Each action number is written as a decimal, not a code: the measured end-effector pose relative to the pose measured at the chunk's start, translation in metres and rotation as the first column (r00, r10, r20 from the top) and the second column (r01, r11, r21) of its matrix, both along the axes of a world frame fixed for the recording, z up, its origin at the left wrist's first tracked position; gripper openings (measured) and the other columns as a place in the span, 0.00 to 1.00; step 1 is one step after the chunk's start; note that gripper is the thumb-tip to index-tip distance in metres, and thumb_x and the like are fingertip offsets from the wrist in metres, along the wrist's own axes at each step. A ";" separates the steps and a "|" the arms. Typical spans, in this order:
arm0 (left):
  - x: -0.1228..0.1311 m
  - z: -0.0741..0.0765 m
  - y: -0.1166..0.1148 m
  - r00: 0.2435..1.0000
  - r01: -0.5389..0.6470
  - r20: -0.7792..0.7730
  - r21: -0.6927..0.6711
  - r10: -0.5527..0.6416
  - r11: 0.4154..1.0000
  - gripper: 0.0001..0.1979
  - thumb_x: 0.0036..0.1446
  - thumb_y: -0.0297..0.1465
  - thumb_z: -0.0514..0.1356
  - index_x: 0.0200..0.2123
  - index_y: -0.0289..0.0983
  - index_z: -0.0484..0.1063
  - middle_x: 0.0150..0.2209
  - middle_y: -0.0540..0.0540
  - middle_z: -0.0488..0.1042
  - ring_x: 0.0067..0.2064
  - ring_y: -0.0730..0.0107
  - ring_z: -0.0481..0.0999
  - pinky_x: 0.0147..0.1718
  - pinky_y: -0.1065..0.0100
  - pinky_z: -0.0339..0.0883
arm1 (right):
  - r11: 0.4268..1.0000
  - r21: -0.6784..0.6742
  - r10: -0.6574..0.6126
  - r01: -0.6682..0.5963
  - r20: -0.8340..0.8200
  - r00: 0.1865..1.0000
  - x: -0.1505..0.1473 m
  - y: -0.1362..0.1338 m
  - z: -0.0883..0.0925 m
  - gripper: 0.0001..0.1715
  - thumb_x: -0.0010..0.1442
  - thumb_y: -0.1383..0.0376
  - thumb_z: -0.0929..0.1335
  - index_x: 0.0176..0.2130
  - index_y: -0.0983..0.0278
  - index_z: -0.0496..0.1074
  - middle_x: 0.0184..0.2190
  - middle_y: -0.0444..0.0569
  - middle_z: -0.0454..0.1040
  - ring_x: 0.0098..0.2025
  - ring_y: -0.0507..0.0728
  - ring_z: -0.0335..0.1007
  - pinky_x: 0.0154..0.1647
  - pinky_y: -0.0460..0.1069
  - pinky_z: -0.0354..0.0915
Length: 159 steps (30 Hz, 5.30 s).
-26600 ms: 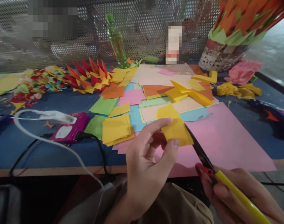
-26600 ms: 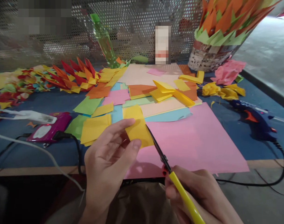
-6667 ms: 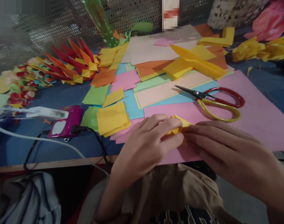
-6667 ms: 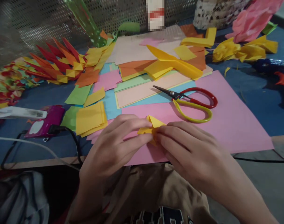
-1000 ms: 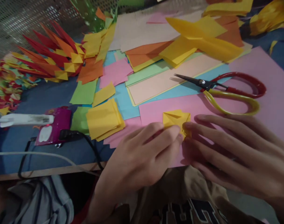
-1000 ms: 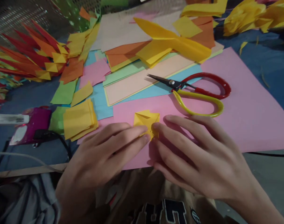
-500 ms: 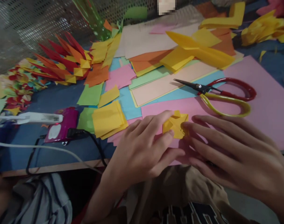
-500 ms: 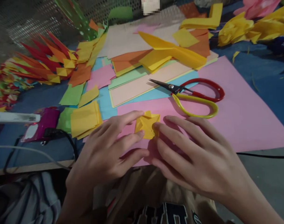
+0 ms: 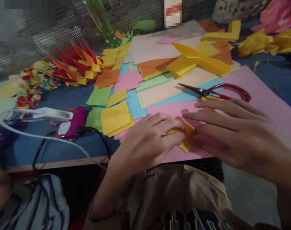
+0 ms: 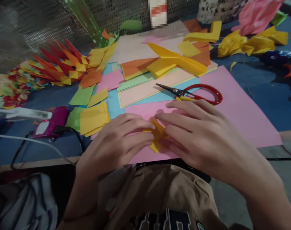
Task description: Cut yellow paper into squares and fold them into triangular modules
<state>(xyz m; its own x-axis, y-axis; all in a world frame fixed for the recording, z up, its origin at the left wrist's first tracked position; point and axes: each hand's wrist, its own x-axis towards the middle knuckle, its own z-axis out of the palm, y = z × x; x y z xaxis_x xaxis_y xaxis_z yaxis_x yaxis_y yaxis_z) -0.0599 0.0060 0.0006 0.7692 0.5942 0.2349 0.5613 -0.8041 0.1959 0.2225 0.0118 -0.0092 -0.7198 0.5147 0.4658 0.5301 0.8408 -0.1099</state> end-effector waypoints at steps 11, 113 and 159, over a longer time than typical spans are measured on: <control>0.010 -0.002 -0.005 0.999 -0.050 -0.016 0.116 0.052 0.992 0.07 0.78 0.27 0.59 0.52 0.34 0.77 0.53 0.42 0.81 0.54 0.55 0.75 0.54 0.55 0.76 | 0.999 -0.005 -0.033 0.033 -0.032 0.999 -0.009 -0.033 -0.014 0.22 0.68 0.80 0.68 0.57 0.69 0.78 0.57 0.56 0.82 0.58 0.64 0.78 0.63 0.59 0.76; 0.017 -0.022 0.001 0.868 -0.372 0.293 -0.150 0.400 0.916 0.05 0.77 0.28 0.61 0.51 0.38 0.77 0.57 0.40 0.80 0.60 0.55 0.77 0.61 0.50 0.75 | 0.970 0.016 -0.243 0.244 -0.033 0.969 -0.039 -0.019 -0.012 0.07 0.74 0.71 0.67 0.44 0.62 0.74 0.48 0.56 0.82 0.48 0.65 0.79 0.48 0.60 0.76; -0.002 -0.004 -0.014 0.989 -0.087 0.125 0.050 0.081 0.995 0.11 0.80 0.25 0.55 0.45 0.33 0.78 0.45 0.46 0.81 0.46 0.66 0.78 0.45 0.66 0.74 | 0.997 -0.012 0.072 -0.073 -0.077 0.994 -0.012 -0.011 -0.013 0.11 0.77 0.74 0.64 0.53 0.64 0.74 0.53 0.54 0.81 0.52 0.60 0.77 0.53 0.56 0.73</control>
<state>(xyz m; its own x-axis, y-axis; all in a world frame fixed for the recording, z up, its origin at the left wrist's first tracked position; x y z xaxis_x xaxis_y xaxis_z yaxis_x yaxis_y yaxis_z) -0.0623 -0.0077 -0.0029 0.6806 0.6391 0.3581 0.6019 -0.7665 0.2240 0.2100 0.0007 -0.0220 -0.7184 0.4698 0.5131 0.4573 0.8747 -0.1605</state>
